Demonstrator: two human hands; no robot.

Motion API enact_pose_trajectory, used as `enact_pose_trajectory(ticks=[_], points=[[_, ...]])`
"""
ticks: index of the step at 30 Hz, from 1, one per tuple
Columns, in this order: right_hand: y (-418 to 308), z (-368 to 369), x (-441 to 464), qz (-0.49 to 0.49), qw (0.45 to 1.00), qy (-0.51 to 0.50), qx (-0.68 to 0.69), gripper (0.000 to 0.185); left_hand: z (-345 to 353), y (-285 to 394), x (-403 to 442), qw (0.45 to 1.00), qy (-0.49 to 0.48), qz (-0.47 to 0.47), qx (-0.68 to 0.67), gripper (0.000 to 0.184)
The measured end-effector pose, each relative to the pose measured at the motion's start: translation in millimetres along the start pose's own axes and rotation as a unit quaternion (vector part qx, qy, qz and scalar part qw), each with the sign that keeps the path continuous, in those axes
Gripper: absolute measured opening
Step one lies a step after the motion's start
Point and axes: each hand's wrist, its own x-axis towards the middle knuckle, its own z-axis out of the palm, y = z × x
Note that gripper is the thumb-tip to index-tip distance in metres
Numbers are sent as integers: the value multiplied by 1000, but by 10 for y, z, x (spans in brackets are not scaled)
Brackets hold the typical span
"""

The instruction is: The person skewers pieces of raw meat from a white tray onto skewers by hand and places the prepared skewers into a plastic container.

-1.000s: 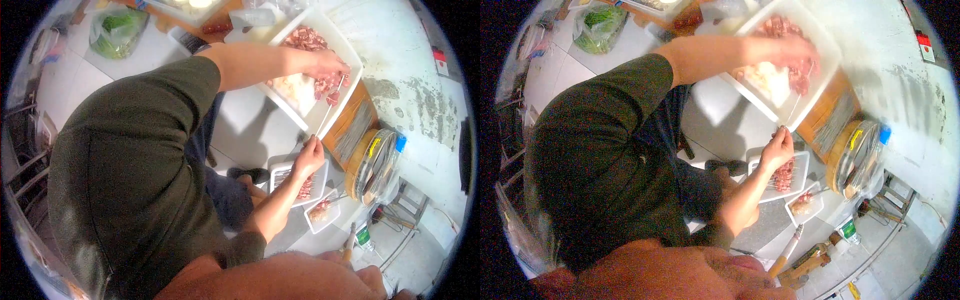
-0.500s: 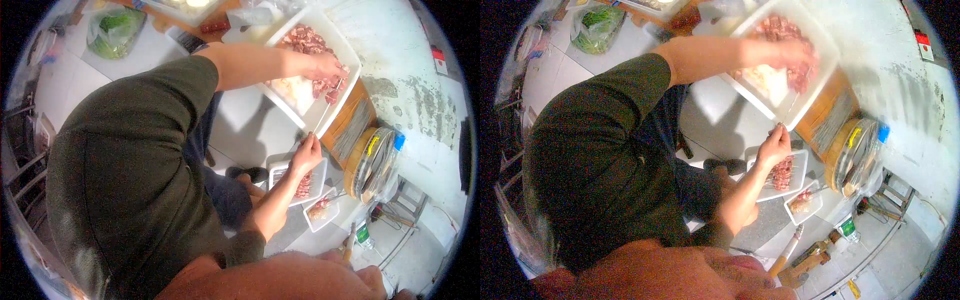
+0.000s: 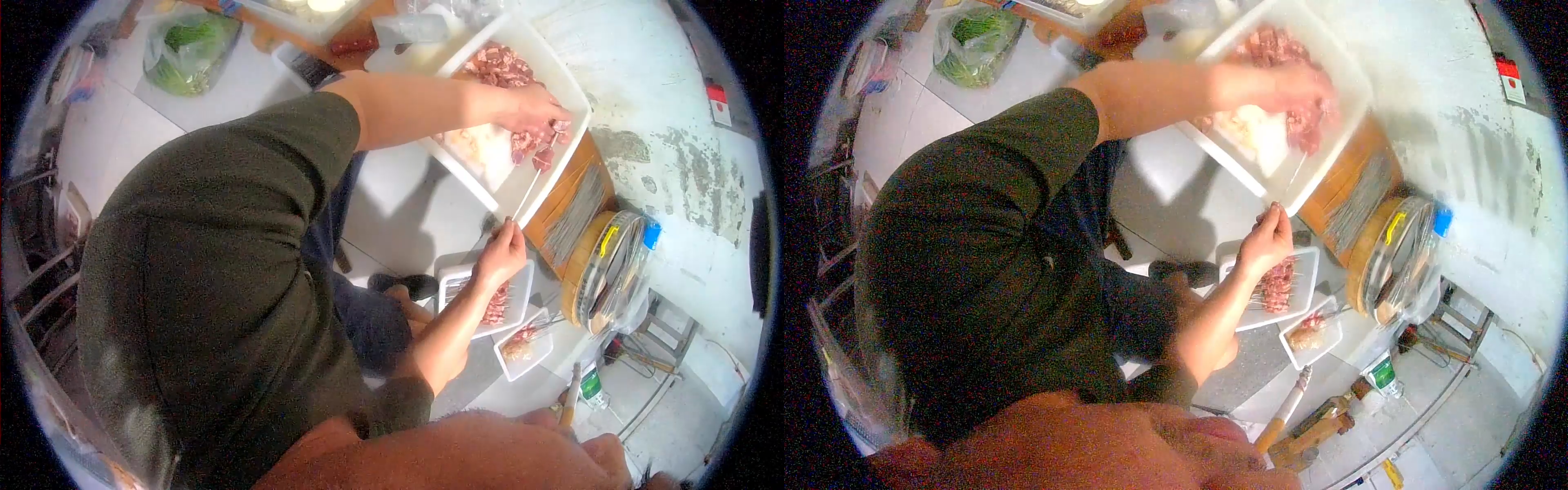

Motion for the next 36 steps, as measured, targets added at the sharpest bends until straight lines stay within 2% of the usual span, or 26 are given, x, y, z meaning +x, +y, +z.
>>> enact_pose_trajectory(ticks=[3,6,9,11,13,15,18,27,30,36], points=[[-15,11,-5,-1,1000,-1,2,21,0,50,-17,997,45,2,60,26],[2,7,1,12,1000,-7,14,21,10,78,-36,996,46,6,82,25],[-5,7,6,22,1000,-14,18,20,25,24,-21,992,74,42,98,16],[-12,18,1,23,999,-15,19,20,-55,-28,14,969,20,142,202,15],[-5,25,0,21,999,-8,23,20,-88,-58,78,978,1,136,155,16],[9,9,11,14,1000,-9,12,20,-44,-12,88,999,14,22,-47,19],[8,-8,12,2,1000,-14,-4,20,-57,5,53,999,3,32,0,18],[-28,-6,5,8,1000,-7,-23,20,-86,-43,167,1000,12,25,-6,19],[-37,-2,6,17,1000,-7,-18,20,-34,-1,55,986,58,97,123,18],[12,11,12,10,1000,2,-9,20,-21,-122,67,989,53,124,51,17]])
